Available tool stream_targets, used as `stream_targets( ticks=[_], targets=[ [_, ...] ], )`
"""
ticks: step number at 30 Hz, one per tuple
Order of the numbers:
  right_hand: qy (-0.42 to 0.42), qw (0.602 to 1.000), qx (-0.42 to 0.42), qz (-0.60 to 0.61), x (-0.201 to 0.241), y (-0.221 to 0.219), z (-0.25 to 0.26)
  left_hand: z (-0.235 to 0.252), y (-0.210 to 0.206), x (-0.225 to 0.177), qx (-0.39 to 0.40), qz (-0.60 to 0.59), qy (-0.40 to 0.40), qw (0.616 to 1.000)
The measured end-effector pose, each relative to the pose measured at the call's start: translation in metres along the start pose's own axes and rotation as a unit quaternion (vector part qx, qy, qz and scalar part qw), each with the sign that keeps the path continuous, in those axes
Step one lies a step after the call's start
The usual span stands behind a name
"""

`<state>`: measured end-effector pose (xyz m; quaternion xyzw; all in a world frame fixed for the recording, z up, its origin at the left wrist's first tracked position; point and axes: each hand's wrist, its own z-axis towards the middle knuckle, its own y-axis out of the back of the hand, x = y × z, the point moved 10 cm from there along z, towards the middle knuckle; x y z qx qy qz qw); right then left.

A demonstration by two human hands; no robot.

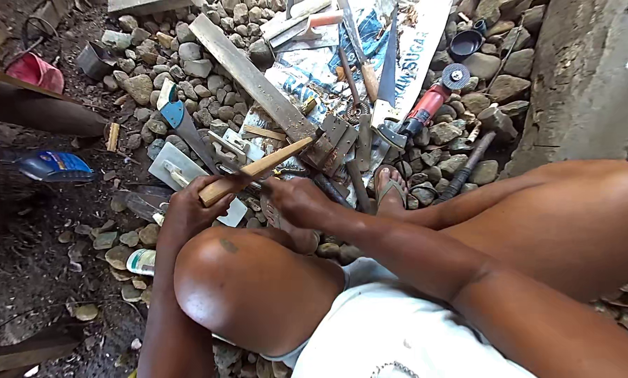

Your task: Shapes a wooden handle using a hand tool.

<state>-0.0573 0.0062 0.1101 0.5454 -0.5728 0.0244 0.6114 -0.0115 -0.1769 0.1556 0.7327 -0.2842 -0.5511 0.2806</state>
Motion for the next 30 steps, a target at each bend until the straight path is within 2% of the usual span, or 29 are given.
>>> stream_targets(
  ticks=[2, 3, 8, 11, 14, 20, 22, 23, 25, 27, 30],
  targets=[
    [0.033, 0.999, 0.021, 0.001, 0.023, 0.003, -0.001, -0.003, 0.001, 0.002, 0.002, 0.014, 0.002, 1.0],
    [0.021, 1.0, 0.024, 0.001, 0.013, 0.008, 0.004, -0.005, 0.0, 0.002, 0.006, 0.017, -0.001, 1.0],
    [-0.175, 0.984, -0.025, 0.018, -0.141, 0.041, 0.036, -0.004, -0.001, 0.006, 0.004, 0.001, 0.001, 1.0],
    [-0.236, 0.972, 0.003, -0.011, -0.184, 0.03, 0.034, -0.002, -0.002, 0.006, 0.007, -0.005, 0.002, 1.0],
    [-0.225, 0.974, 0.009, -0.001, -0.158, 0.018, 0.028, -0.003, -0.001, 0.003, 0.005, -0.01, -0.012, 1.0],
    [-0.007, 1.0, 0.03, 0.001, -0.002, -0.004, -0.004, -0.001, -0.001, 0.002, -0.001, -0.006, -0.003, 1.0],
    [0.049, 0.998, 0.049, 0.011, 0.02, -0.005, -0.007, -0.002, 0.0, 0.005, 0.0, 0.003, 0.002, 1.0],
    [0.05, 0.998, 0.046, 0.016, 0.015, -0.001, -0.005, -0.003, -0.001, 0.005, 0.003, 0.003, 0.003, 1.0],
    [-0.014, 0.999, 0.023, 0.032, -0.031, 0.014, 0.008, -0.003, -0.003, 0.003, 0.005, -0.003, -0.011, 1.0],
    [-0.117, 0.992, -0.02, 0.049, -0.102, 0.027, 0.024, -0.002, -0.001, 0.0, 0.0, 0.007, -0.032, 0.999],
    [-0.211, 0.977, -0.013, 0.03, -0.172, 0.031, 0.028, 0.0, -0.001, -0.003, 0.006, 0.029, -0.077, 0.997]
  ],
)
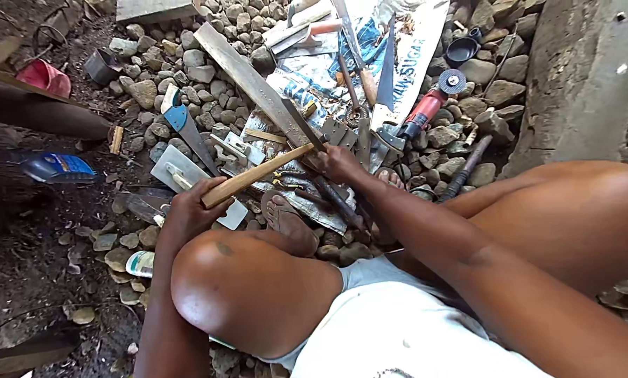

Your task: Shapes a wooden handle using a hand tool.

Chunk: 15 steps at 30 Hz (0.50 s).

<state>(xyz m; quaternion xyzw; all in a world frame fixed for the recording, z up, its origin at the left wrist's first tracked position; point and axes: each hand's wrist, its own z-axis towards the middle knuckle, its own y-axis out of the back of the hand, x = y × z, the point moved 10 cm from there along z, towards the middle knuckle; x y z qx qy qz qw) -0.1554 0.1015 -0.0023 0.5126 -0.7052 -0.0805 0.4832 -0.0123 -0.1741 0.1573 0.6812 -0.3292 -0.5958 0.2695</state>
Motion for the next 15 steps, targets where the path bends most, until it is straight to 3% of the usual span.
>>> stream_targets(
  ticks=[5, 9, 15],
  targets=[
    [-0.02, 1.0, 0.008, -0.011, -0.023, -0.008, 0.011, -0.002, -0.002, 0.002, 0.01, -0.018, 0.02, 1.0],
    [-0.027, 0.999, 0.009, -0.022, -0.002, -0.017, -0.007, -0.001, -0.001, 0.001, 0.01, -0.033, 0.027, 0.999],
    [0.162, 0.987, 0.011, -0.003, 0.099, -0.037, -0.08, 0.0, 0.001, 0.0, 0.009, -0.024, 0.031, 0.999]
  ],
)
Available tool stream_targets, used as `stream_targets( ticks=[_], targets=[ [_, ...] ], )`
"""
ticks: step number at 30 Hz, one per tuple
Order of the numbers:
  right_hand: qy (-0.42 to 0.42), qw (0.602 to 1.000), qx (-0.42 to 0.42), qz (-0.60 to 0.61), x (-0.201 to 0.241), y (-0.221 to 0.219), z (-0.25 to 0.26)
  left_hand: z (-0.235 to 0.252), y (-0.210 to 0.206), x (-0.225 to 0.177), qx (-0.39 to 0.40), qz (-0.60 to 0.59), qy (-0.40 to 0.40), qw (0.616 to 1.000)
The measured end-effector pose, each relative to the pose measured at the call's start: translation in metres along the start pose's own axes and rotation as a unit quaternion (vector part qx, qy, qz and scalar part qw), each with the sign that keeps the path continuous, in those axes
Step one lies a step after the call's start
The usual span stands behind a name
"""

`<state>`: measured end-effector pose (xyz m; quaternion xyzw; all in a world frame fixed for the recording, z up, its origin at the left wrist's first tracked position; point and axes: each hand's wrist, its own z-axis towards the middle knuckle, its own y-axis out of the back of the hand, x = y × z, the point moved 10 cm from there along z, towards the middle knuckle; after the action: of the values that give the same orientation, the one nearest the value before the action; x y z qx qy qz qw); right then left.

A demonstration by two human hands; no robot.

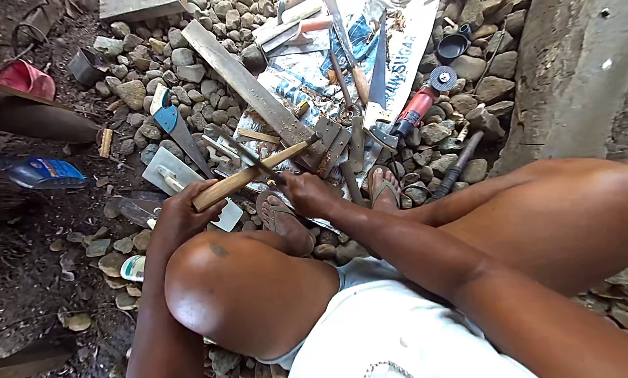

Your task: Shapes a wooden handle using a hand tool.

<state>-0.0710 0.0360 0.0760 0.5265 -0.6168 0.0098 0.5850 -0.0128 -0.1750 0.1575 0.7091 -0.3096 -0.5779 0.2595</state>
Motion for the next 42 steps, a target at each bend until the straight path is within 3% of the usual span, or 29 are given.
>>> stream_targets(
  ticks=[4, 9, 13, 15, 21, 27, 29, 33, 35, 42],
  targets=[
    [0.063, 0.987, 0.071, 0.128, 0.017, -0.011, -0.012, -0.004, -0.006, 0.013, 0.015, -0.07, 0.044, 0.996],
    [-0.036, 0.932, 0.077, 0.352, -0.036, -0.001, -0.011, -0.018, -0.022, 0.032, -0.001, -0.278, 0.159, 0.947],
    [-0.061, 0.88, 0.075, 0.464, -0.062, 0.01, -0.001, -0.015, -0.019, 0.044, -0.07, -0.342, 0.132, 0.928],
    [-0.072, 0.857, 0.063, 0.507, -0.069, 0.014, -0.002, -0.012, -0.012, 0.031, -0.095, -0.326, 0.112, 0.934],
    [-0.09, 0.81, 0.058, 0.576, -0.076, 0.018, -0.002, 0.004, -0.001, -0.003, -0.076, -0.227, 0.041, 0.97],
    [-0.108, 0.78, 0.063, 0.613, -0.082, 0.016, 0.003, 0.034, 0.005, 0.002, -0.051, -0.147, 0.067, 0.986],
    [-0.117, 0.795, 0.053, 0.593, -0.086, 0.016, 0.009, 0.04, 0.008, 0.004, -0.019, -0.095, 0.124, 0.988],
    [-0.157, 0.914, -0.025, 0.374, -0.11, 0.023, 0.034, 0.042, 0.006, 0.008, 0.043, -0.067, 0.202, 0.976],
    [-0.161, 0.95, -0.061, 0.26, -0.125, 0.027, 0.05, 0.036, 0.003, 0.013, 0.048, -0.061, 0.208, 0.975],
    [-0.171, 0.982, -0.037, 0.064, -0.142, 0.033, 0.075, 0.009, -0.014, 0.05, -0.016, -0.07, 0.165, 0.984]
  ],
)
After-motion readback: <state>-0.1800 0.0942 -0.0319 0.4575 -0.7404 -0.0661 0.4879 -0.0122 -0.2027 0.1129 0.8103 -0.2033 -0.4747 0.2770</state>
